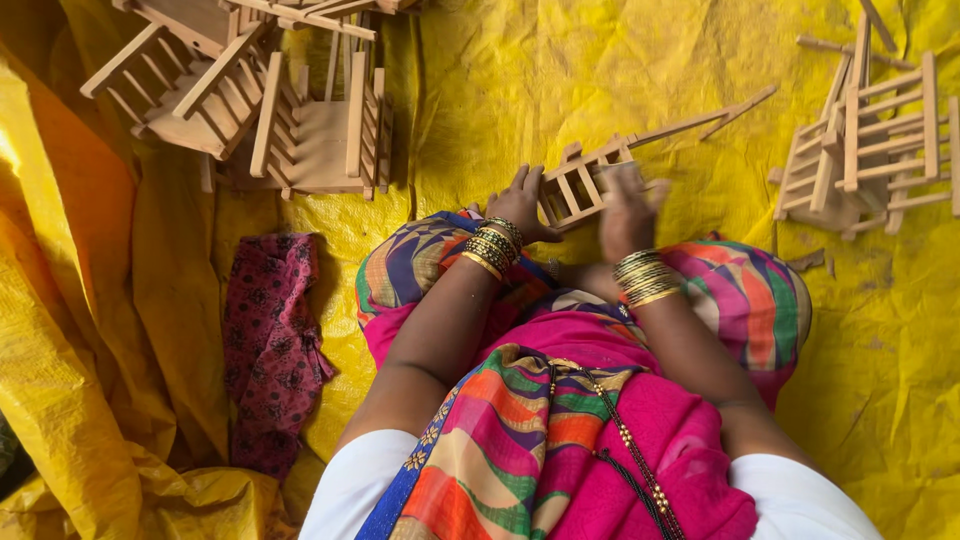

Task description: The person sits on a tarp on the ground and assembles miniature wooden chairs, fitting slats and seat pieces together by hand and sanding small wooden parts with a sanding block, placing finished pieces with a pile of completed miniature chairs.

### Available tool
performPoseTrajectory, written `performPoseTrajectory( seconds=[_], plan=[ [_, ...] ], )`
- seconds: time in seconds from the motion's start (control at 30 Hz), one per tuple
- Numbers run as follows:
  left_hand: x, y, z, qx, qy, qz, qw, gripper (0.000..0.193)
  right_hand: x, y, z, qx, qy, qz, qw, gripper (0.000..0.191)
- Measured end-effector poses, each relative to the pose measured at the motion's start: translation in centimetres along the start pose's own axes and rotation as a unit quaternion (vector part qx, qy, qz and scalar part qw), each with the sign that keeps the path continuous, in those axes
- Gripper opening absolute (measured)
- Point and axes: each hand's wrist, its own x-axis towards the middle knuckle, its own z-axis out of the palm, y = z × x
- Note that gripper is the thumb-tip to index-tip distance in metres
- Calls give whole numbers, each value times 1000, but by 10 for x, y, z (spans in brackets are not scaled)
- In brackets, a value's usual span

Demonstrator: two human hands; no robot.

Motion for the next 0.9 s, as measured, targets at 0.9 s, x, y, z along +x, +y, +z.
performPoseTrajectory(
  seconds=[0.9],
  plan=[
    [1,-6,6,-19,8,-6,1000,136,36,-12,-28,-42,-71,-78,994,44]
  ],
)
